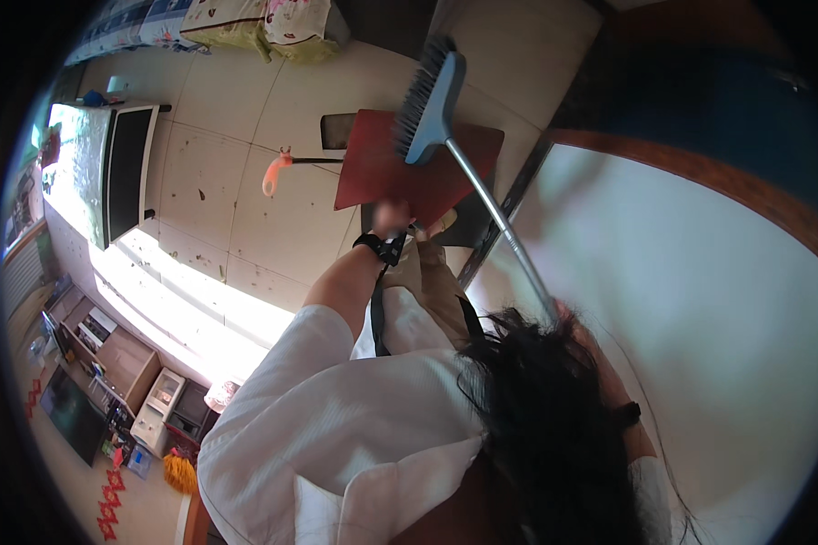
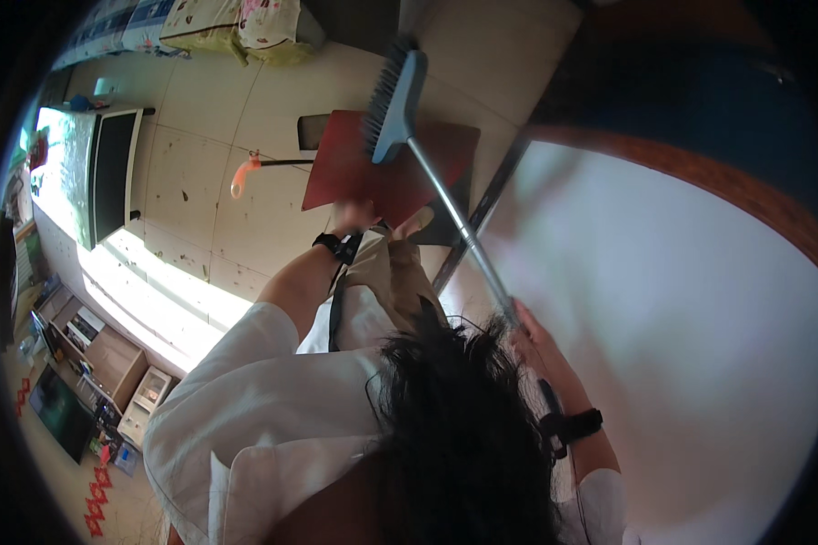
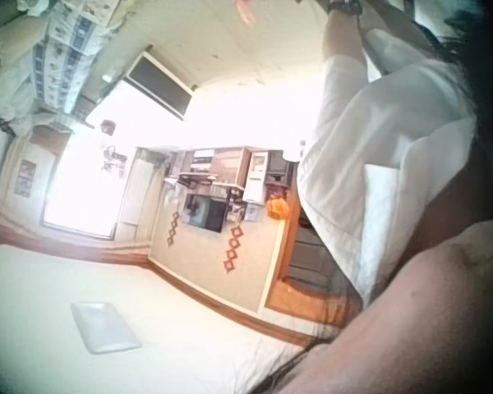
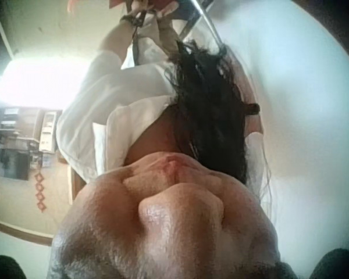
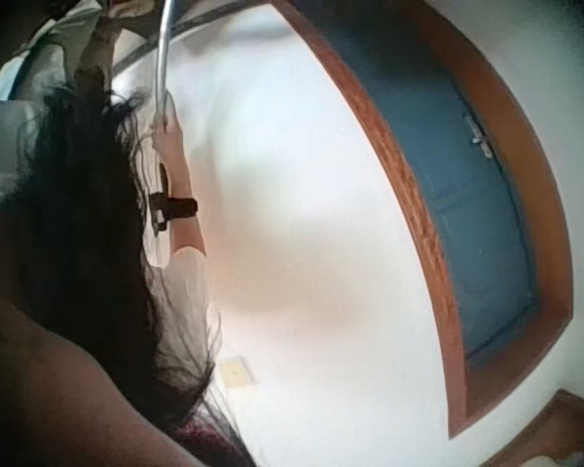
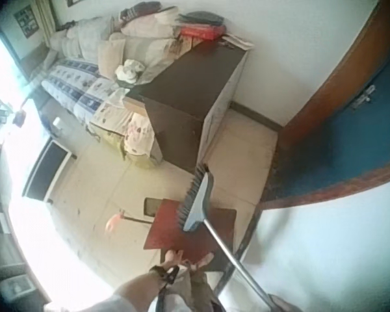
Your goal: Sweeping the floor with a broom and a dustpan.
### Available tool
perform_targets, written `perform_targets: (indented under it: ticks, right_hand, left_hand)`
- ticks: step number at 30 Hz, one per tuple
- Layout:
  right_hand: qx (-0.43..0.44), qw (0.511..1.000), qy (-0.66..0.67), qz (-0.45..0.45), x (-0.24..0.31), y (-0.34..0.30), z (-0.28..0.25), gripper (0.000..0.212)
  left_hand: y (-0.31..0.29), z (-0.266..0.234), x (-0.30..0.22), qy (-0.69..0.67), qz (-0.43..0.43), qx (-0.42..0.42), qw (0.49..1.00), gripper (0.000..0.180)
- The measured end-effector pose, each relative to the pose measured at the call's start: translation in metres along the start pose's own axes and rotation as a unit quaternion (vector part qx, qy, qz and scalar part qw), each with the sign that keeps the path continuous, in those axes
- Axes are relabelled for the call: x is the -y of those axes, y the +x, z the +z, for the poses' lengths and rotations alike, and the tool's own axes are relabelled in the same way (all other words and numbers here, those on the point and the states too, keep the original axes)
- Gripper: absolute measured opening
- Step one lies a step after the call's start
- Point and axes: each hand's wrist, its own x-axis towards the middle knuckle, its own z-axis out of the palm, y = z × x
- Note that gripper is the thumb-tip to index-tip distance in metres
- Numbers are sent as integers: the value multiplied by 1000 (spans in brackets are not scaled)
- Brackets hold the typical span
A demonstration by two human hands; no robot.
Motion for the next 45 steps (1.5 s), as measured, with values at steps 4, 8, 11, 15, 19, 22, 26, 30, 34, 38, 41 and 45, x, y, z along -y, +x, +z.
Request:
perform_targets:
  ticks: [4,8,11,15,19,22,26,30,34,38,41,45]
  right_hand:
    - [-20,995,17,99,32,28,-24,47]
    - [0,989,-30,145,93,30,-62,47]
    - [46,978,-153,133,130,72,-103,45]
    - [75,948,-271,152,185,118,-141,35]
    - [-19,924,-352,152,170,148,-170,30]
    - [-48,909,-400,107,160,179,-165,28]
    - [-95,960,-232,122,82,162,-174,37]
    - [5,958,213,193,54,90,-108,33]
    - [-18,946,272,177,74,-16,-4,37]
    - [-81,922,311,216,68,-52,39,37]
    - [-89,924,308,206,47,-31,49,37]
    - [-77,936,289,187,34,16,46,38]
  left_hand:
    - [19,-6,32,-76,16,-9,997,39]
    - [14,-11,25,212,96,-19,972,41]
    - [37,-14,52,90,85,-8,992,41]
    - [52,-15,72,143,149,-42,977,42]
    - [48,4,79,-43,14,-2,999,43]
    - [62,-16,101,-35,88,-24,995,44]
    - [47,-2,60,-20,35,25,999,44]
    - [38,-14,49,-44,32,21,998,43]
    - [11,-6,11,-146,15,29,989,30]
    - [10,-4,-2,-245,-19,30,969,29]
    - [3,-3,-24,-190,-62,69,977,30]
    - [3,-4,-15,-198,-13,26,980,29]
